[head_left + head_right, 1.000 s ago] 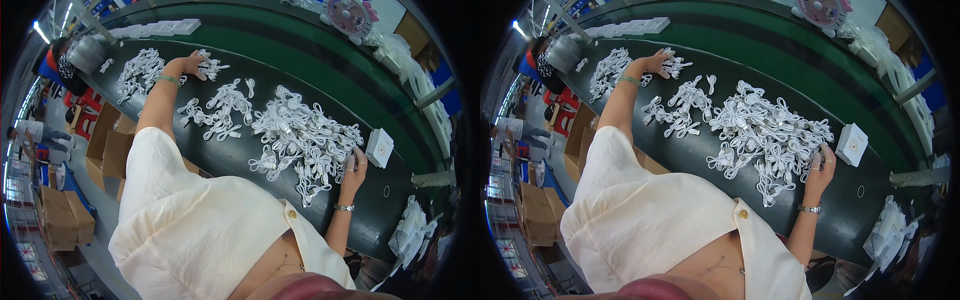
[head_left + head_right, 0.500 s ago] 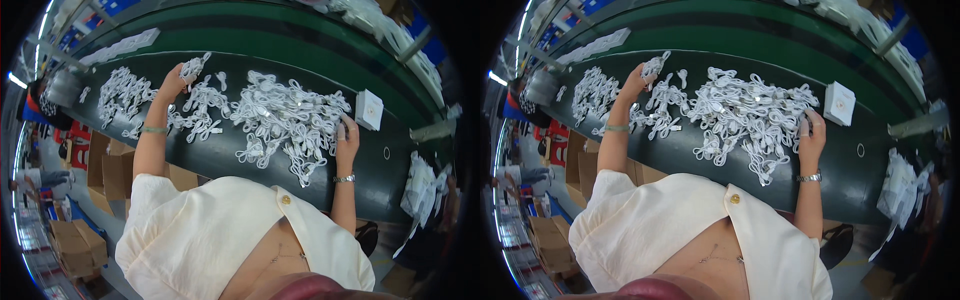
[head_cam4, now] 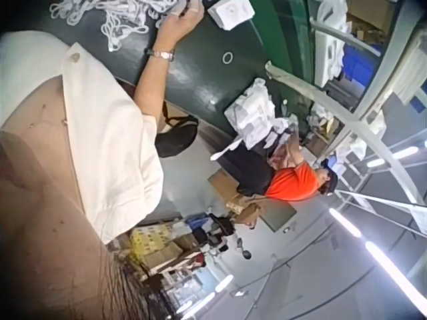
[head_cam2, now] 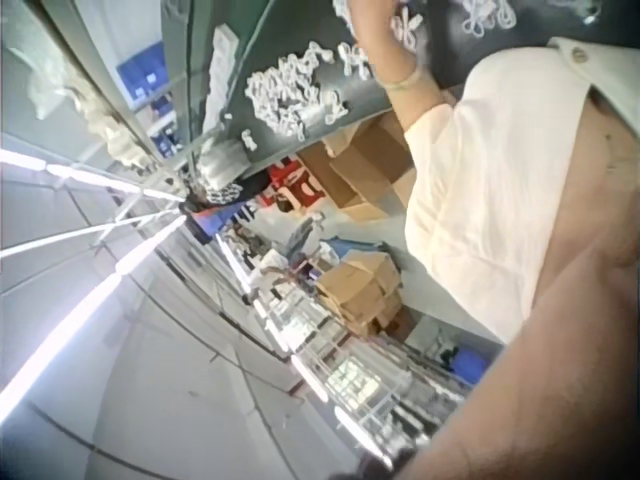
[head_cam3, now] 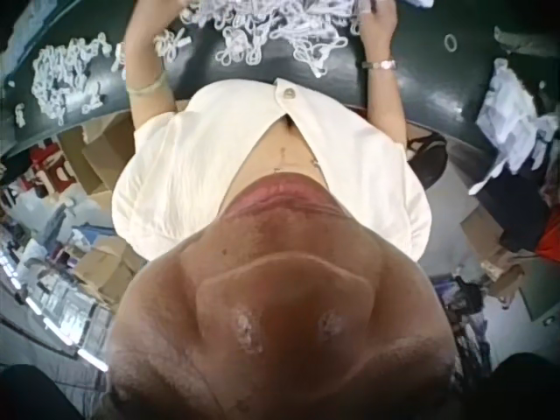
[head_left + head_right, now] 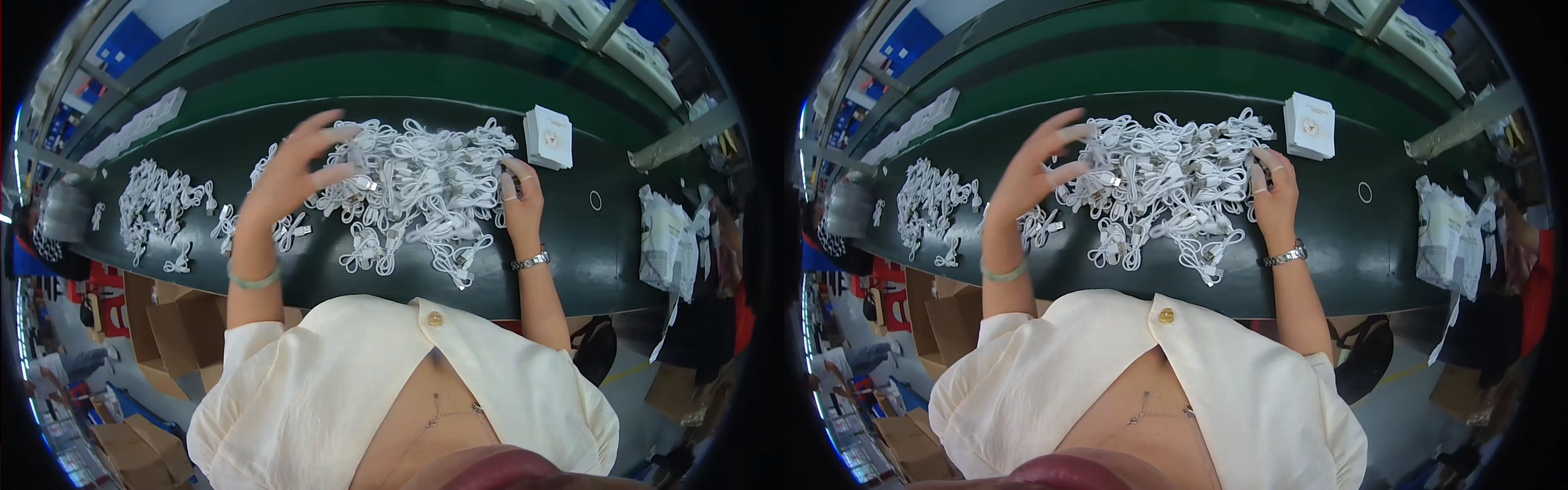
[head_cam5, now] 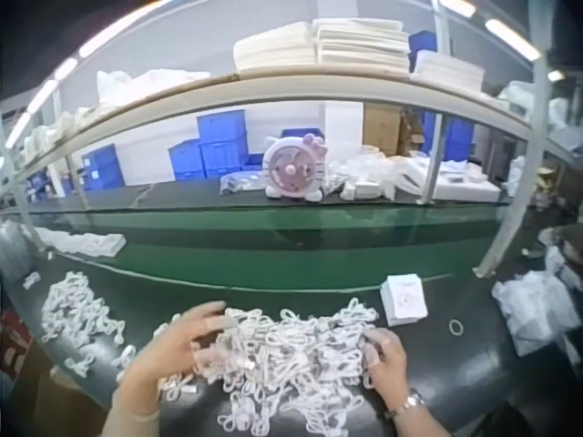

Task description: The person packs accessories on an assembly line by placing USB cables and paper manuals into small boxes, sorting stacks of instructional cards, and organizing bundles of cables by hand.

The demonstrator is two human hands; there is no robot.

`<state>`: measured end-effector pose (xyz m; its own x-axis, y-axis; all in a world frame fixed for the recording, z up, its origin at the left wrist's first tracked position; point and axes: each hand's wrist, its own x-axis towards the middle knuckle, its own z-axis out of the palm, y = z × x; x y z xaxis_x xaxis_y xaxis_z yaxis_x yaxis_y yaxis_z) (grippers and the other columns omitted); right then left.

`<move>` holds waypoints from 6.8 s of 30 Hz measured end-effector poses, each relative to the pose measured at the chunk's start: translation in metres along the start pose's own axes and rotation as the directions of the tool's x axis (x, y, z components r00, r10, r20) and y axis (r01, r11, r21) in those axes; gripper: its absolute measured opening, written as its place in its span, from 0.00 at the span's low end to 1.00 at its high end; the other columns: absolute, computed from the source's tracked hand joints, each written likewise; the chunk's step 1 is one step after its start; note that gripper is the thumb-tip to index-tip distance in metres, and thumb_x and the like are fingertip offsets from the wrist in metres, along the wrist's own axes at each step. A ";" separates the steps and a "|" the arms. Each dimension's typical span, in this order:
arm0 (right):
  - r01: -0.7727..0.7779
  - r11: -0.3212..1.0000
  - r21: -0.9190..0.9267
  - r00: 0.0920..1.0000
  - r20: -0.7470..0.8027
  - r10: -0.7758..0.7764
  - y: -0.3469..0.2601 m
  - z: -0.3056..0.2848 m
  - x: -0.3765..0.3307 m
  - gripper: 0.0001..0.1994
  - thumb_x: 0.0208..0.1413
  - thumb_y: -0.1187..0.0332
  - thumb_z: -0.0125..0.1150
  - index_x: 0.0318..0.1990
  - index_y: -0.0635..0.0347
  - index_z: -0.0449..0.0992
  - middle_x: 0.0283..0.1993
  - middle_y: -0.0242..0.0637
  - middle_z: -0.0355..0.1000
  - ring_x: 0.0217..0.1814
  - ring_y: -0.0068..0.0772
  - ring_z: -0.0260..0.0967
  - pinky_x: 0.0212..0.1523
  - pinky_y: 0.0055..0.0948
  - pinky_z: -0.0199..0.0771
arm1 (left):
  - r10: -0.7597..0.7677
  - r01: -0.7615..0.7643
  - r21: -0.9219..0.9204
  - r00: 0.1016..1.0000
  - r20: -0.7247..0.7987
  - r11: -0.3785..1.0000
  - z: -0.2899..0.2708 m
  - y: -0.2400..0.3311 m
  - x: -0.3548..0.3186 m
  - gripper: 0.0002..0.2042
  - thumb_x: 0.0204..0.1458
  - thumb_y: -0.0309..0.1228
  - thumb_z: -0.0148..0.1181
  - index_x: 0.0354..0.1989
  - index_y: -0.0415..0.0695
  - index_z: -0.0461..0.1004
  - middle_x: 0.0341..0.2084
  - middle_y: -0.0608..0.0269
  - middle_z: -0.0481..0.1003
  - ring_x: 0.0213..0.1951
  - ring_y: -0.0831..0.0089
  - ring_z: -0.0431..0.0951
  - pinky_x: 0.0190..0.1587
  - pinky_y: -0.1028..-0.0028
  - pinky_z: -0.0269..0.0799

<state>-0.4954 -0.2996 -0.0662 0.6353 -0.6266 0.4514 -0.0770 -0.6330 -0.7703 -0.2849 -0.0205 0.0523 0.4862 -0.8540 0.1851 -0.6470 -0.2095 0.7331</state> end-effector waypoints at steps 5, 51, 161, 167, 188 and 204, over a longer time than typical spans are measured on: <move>0.127 0.992 -0.027 0.992 -0.016 -0.127 -0.023 -0.006 -0.003 0.14 0.52 0.74 0.55 0.48 0.60 0.74 0.49 0.42 0.69 0.53 0.39 0.66 0.56 0.33 0.62 | -0.257 0.294 0.397 0.956 -0.144 0.869 -0.033 -0.057 -0.063 0.49 0.33 0.39 0.73 0.66 0.47 0.51 0.64 0.39 0.48 0.62 0.44 0.55 0.60 0.61 0.58; -0.276 0.698 -0.660 0.951 -0.083 0.298 -0.029 -0.047 0.092 0.50 0.37 0.50 0.71 0.63 0.69 0.51 0.55 0.56 0.61 0.57 0.55 0.62 0.51 0.47 0.68 | 0.347 -0.344 0.409 0.935 0.069 0.845 0.084 0.063 0.054 0.34 0.37 0.45 0.68 0.52 0.37 0.68 0.53 0.47 0.66 0.57 0.50 0.62 0.58 0.57 0.55; -0.054 0.764 -0.643 0.959 0.179 0.219 -0.003 0.003 0.153 0.30 0.52 0.59 0.58 0.56 0.75 0.63 0.48 0.62 0.69 0.50 0.55 0.69 0.50 0.39 0.69 | -0.502 -0.112 -0.948 0.863 0.057 -0.299 0.077 0.013 0.133 0.17 0.53 0.30 0.52 0.49 0.34 0.62 0.45 0.44 0.69 0.50 0.52 0.70 0.54 0.44 0.66; -0.092 0.851 -0.517 0.952 0.205 0.227 -0.019 0.027 0.158 0.31 0.53 0.60 0.57 0.62 0.67 0.58 0.49 0.58 0.70 0.48 0.49 0.72 0.51 0.33 0.68 | -0.495 -0.102 -0.926 0.863 0.100 -0.365 0.079 0.007 0.135 0.17 0.54 0.31 0.52 0.50 0.35 0.61 0.45 0.44 0.68 0.49 0.52 0.71 0.54 0.44 0.65; -0.097 0.800 -0.593 0.863 0.351 0.365 0.007 0.067 0.151 0.29 0.39 0.59 0.71 0.46 0.69 0.72 0.40 0.50 0.75 0.42 0.43 0.74 0.41 0.32 0.72 | -0.466 -0.025 -0.973 0.880 0.087 -0.230 0.092 -0.013 0.143 0.18 0.55 0.31 0.52 0.51 0.38 0.61 0.49 0.41 0.68 0.52 0.49 0.70 0.51 0.49 0.70; -0.333 0.685 0.648 0.937 0.308 0.163 -0.086 0.018 0.122 0.20 0.52 0.74 0.58 0.52 0.69 0.67 0.46 0.42 0.73 0.45 0.29 0.73 0.46 0.24 0.73 | -0.200 0.242 -0.919 0.929 0.312 -0.309 0.097 -0.002 0.139 0.37 0.49 0.67 0.41 0.50 0.42 0.65 0.45 0.47 0.70 0.47 0.56 0.73 0.50 0.52 0.69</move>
<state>-0.3973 -0.3137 0.0474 0.8197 -0.5504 0.1584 0.2342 0.0696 -0.9697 -0.2728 -0.1851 0.0126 0.3976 -0.8999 -0.1791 0.8582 0.2956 0.4197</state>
